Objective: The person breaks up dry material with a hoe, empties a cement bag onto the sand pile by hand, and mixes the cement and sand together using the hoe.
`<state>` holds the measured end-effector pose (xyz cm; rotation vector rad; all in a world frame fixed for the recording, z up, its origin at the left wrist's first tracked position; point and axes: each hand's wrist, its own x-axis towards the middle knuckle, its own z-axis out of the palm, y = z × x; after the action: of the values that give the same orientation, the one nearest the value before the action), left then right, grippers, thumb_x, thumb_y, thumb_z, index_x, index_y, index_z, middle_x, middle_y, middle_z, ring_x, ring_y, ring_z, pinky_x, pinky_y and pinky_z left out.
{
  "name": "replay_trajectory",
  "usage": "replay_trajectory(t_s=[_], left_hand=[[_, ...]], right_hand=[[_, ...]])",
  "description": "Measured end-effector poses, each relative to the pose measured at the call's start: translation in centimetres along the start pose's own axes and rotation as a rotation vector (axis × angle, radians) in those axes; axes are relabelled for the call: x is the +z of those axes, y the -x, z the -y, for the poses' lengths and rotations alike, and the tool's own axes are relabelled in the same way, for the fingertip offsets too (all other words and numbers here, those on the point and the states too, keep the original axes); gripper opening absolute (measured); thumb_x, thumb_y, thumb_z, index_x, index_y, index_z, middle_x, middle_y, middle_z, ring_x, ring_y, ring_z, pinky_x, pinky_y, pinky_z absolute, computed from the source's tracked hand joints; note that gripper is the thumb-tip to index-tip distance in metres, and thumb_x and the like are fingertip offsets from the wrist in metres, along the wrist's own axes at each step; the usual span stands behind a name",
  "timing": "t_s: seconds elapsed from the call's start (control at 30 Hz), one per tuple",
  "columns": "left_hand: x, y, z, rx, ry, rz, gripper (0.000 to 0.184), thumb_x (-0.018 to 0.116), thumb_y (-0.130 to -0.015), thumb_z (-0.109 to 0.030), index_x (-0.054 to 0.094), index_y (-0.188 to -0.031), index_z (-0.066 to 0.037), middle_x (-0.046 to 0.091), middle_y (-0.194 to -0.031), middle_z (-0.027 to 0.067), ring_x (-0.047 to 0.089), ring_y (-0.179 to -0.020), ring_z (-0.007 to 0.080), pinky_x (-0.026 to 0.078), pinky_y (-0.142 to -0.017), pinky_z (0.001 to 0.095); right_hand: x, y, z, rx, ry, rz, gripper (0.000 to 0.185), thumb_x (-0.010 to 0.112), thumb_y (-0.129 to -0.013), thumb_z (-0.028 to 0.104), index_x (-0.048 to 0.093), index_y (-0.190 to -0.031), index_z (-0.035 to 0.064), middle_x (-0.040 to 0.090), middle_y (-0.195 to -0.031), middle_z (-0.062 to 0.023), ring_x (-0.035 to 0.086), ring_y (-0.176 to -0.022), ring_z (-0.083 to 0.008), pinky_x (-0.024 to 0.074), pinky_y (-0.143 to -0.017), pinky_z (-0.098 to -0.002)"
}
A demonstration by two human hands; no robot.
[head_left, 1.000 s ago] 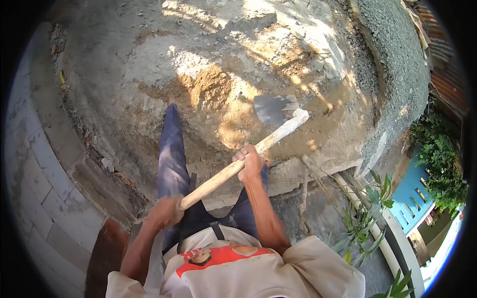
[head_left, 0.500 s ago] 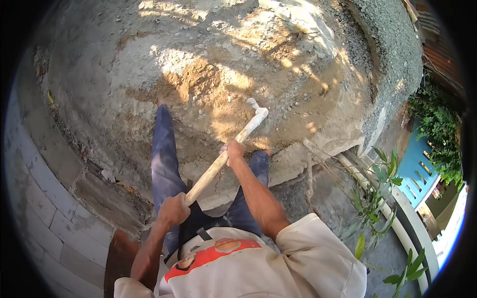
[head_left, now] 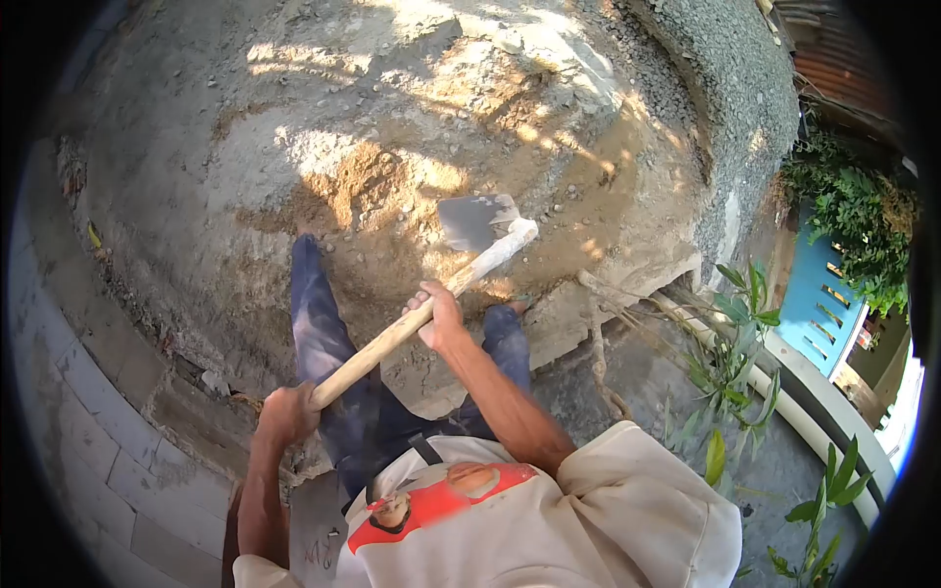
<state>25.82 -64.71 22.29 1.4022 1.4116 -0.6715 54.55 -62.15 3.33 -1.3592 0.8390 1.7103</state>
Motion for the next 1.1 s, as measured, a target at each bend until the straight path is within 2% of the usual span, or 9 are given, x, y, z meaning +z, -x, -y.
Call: replay_trajectory(t_s=[0.27,0.4,0.47,0.57,0.63,0.8,1.0,1.07,1.1], left_hand=[[1.5,-2.1,-13.2,0.152,0.188,-0.039,0.037,0.068,-0.088,-0.028,0.059,-0.111,-0.001,0.069,-0.092,0.0308,0.068,-0.091,0.049,0.052,-0.082,0.0565],[-0.3,-0.7,-12.9,0.077,0.215,-0.064,0.047,0.074,-0.087,-0.028,0.054,-0.116,0.003,0.071,-0.097,0.0295,0.069,-0.096,0.0479,0.053,-0.085,0.0548],[-0.6,-2.1,-11.4,0.049,0.095,-0.232,0.047,0.074,-0.088,-0.029,0.053,-0.118,0.001,0.07,-0.096,0.0272,0.069,-0.095,0.0459,0.053,-0.084,0.0555],[-3.6,-4.6,-11.8,0.143,0.055,-0.383,0.046,0.072,-0.091,-0.029,0.053,-0.12,0.001,0.067,-0.101,0.0246,0.07,-0.091,0.0459,0.055,-0.08,0.0557],[-6.6,-4.8,-12.5,0.189,0.043,-0.413,0.046,0.072,-0.091,-0.028,0.053,-0.121,0.001,0.066,-0.103,0.0241,0.07,-0.09,0.0463,0.056,-0.078,0.0554],[-12.0,-10.8,-11.8,0.261,-0.015,-0.448,0.027,0.059,-0.094,-0.013,0.056,-0.116,0.003,0.067,-0.1,0.0234,0.072,-0.092,0.0437,0.058,-0.078,0.0509],[-12.0,-11.4,-11.4,0.284,-0.032,-0.465,0.024,0.057,-0.095,-0.013,0.058,-0.113,0.003,0.068,-0.102,0.024,0.072,-0.091,0.041,0.059,-0.077,0.0495],[-10.2,-10.6,-11.9,0.29,-0.039,-0.476,0.024,0.057,-0.095,-0.013,0.059,-0.113,0.003,0.068,-0.102,0.0236,0.072,-0.091,0.041,0.059,-0.077,0.0495],[-9.2,-10.1,-12.4,0.277,-0.024,-0.507,0.024,0.058,-0.095,-0.013,0.059,-0.113,0.003,0.068,-0.102,0.0233,0.072,-0.091,0.041,0.059,-0.077,0.0496]], right_hand=[[1.1,5.5,18.3,-0.288,0.485,0.067,0.02,0.06,-0.101,0.026,0.053,-0.102,0.007,0.061,-0.08,-0.0062,0.066,-0.077,-0.0209,0.0563,-0.07,-0.044],[-5.0,6.0,22.3,-0.632,1.358,0.096,0.03,0.066,-0.097,0.026,0.061,-0.114,0.0017,0.07,-0.089,-0.0121,0.071,-0.075,-0.0223,0.0577,-0.072,-0.0419],[-10.9,5.2,24.9,-0.817,1.652,-0.031,0.03,0.066,-0.094,0.016,0.058,-0.114,-0.0041,0.066,-0.087,-0.0113,0.068,-0.072,-0.0186,0.0552,-0.064,-0.0332],[-15.5,13.7,25.0,-0.868,1.747,-0.366,0.032,0.067,-0.091,0.021,0.063,-0.113,-0.0023,0.072,-0.083,-0.0125,0.071,-0.072,-0.0211,0.0552,-0.069,-0.0374],[-17.7,22.1,21.2,-0.891,1.631,-0.663,0.029,0.066,-0.091,0.019,0.064,-0.112,-0.0017,0.071,-0.079,-0.0104,0.07,-0.067,-0.0203,0.0549,-0.065,-0.0363],[-15.8,36.5,5.8,-0.696,0.961,-0.812,0.011,0.064,-0.091,0.013,0.065,-0.091,0.0018,0.067,-0.074,-0.0075,0.067,-0.063,-0.0165,0.0569,-0.057,-0.0328],[-18.4,37.2,-7.8,-0.405,1.265,-0.614,0.022,0.071,-0.088,0.015,0.068,-0.103,-0.0014,0.071,-0.084,-0.011,0.072,-0.072,-0.0202,0.0581,-0.065,-0.0354],[-24.5,36.0,-8.3,-0.797,1.591,-0.789,0.036,0.075,-0.087,0.016,0.065,-0.116,-0.0037,0.071,-0.097,-0.0158,0.072,-0.077,-0.022,0.058,-0.068,-0.0358],[-26.4,36.9,-7.3,-0.808,1.348,-0.872,0.042,0.075,-0.087,0.016,0.061,-0.121,-0.0051,0.07,-0.103,-0.0183,0.072,-0.08,-0.0231,0.0581,-0.068,-0.0355]])
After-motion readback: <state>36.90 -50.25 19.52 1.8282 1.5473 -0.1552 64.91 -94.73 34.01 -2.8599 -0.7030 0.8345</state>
